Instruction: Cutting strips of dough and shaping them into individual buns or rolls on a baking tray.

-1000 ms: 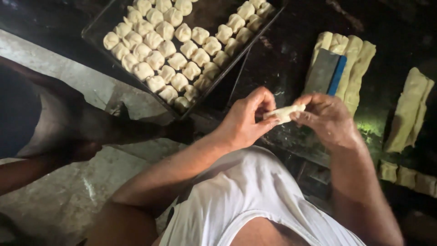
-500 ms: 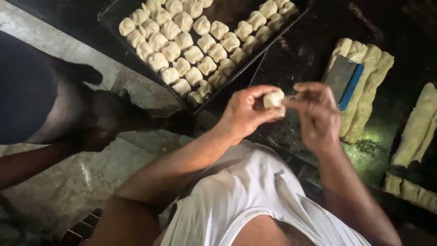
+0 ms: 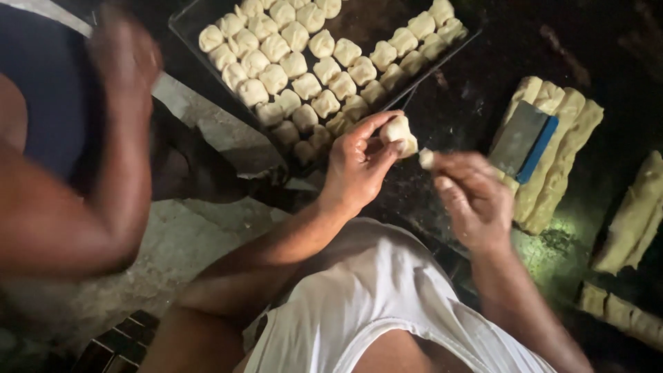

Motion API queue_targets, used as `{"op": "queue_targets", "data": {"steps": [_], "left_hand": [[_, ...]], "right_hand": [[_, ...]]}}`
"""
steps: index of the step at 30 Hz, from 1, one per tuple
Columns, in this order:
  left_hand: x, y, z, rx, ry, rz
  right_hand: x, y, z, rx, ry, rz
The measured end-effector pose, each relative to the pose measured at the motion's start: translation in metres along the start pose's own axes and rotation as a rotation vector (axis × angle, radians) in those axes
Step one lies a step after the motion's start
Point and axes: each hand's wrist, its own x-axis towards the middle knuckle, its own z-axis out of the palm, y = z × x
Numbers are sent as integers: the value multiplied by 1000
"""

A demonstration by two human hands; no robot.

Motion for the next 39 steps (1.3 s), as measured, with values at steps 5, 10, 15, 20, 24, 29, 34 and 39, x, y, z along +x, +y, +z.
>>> {"op": "queue_targets", "data": {"steps": [5,10,15,20,24,29,34,39], "left_hand": [[-1,10,12,-39,-22,-144],[4,11,2,53,2,-220],[17,27,-13,63,-147,-304],[40,75,-49,297,-55,-375],[48,50,-82,-53,-43,-30],[84,44,-113,722,-44,321],[133,29,-117,1027,-89,403],[187,-10,-100,1358,-323,352]], "right_hand": [[24,-7,2,-489,149,-450],[48,28,-10,-517,96,-690],[90,-10,0,-490,-17,-728],[137,-64,18,-378,-240,-487],[201,-25,24,-456,-358,39],[261,7,63,-431,-164,129],[256,54,67,-940,-359,207],[191,10,-2,-641,156,-261]]}}
